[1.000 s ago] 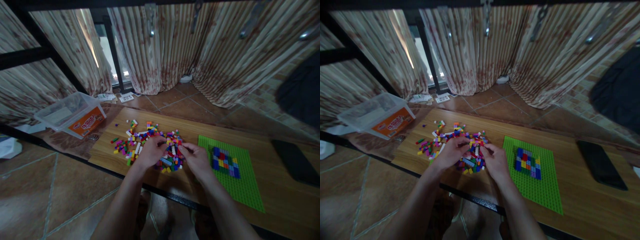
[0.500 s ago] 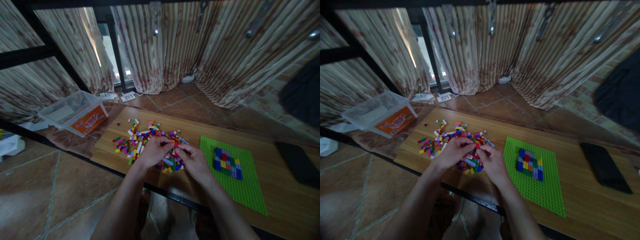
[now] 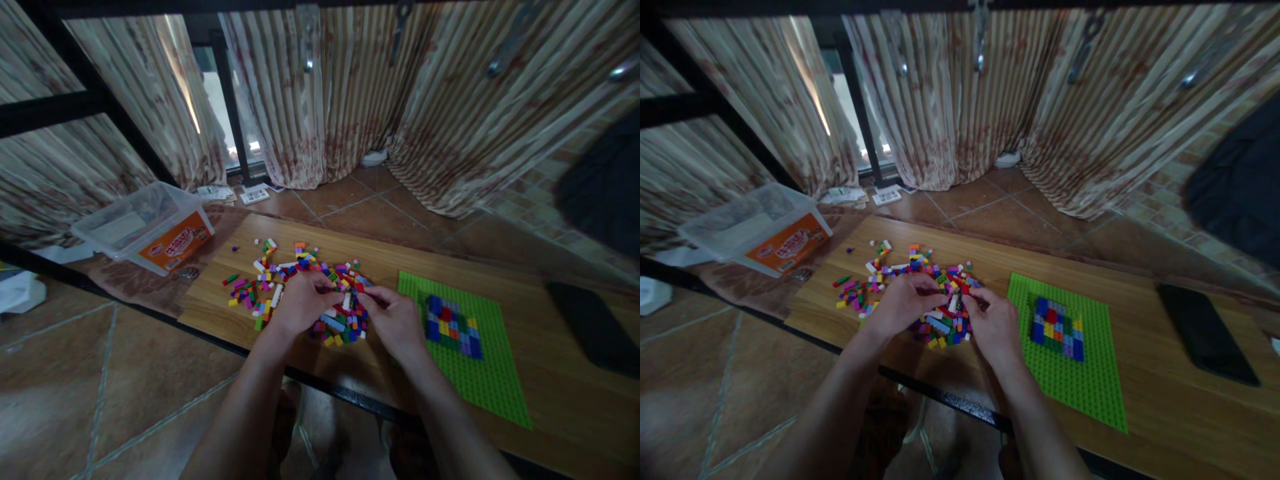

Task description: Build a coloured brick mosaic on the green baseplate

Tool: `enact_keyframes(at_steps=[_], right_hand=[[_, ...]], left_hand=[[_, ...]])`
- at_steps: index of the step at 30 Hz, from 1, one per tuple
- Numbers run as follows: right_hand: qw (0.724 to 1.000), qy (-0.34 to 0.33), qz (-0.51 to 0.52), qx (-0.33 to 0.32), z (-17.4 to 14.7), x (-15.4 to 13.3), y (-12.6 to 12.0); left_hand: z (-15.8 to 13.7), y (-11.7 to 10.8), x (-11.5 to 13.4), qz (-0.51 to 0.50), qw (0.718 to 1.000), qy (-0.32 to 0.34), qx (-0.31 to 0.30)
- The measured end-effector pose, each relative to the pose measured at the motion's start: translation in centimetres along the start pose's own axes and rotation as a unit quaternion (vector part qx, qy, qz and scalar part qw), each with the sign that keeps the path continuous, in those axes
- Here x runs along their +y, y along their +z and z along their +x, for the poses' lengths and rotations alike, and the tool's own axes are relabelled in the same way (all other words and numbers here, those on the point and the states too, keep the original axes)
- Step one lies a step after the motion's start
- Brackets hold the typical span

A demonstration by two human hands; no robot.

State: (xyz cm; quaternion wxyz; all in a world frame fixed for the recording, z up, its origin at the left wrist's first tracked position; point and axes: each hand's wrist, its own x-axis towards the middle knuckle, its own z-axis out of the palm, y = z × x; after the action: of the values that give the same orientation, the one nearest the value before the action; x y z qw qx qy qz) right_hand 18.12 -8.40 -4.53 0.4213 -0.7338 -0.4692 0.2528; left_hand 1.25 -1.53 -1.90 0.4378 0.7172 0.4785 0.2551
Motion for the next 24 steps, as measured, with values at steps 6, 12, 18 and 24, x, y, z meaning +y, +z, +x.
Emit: enact_keyframes(at_steps=[6,12,18,24], right_hand=[[1.0,0.002,-0.02,-0.016,-0.1,-0.4,0.1],[1.0,-0.003,-0.018,-0.012,0.1,-0.2,0.1],[0.999,-0.017,-0.04,-0.012,0.0,0.1,-0.2],[0.999,-0.027,-0.042,0.003,0.2,0.0,-0.7]], left_hand=[[0.5,-0.3,-0.4,0.074,0.995,0.008,0.062],[1.2,0.4,-0.5,0.176,0.981,0.036,0.068],[1.0,0.8,0.3,0.247,0.966,0.043,0.058],[0.9,0.9,0.5,0.284,0.956,0.03,0.062]])
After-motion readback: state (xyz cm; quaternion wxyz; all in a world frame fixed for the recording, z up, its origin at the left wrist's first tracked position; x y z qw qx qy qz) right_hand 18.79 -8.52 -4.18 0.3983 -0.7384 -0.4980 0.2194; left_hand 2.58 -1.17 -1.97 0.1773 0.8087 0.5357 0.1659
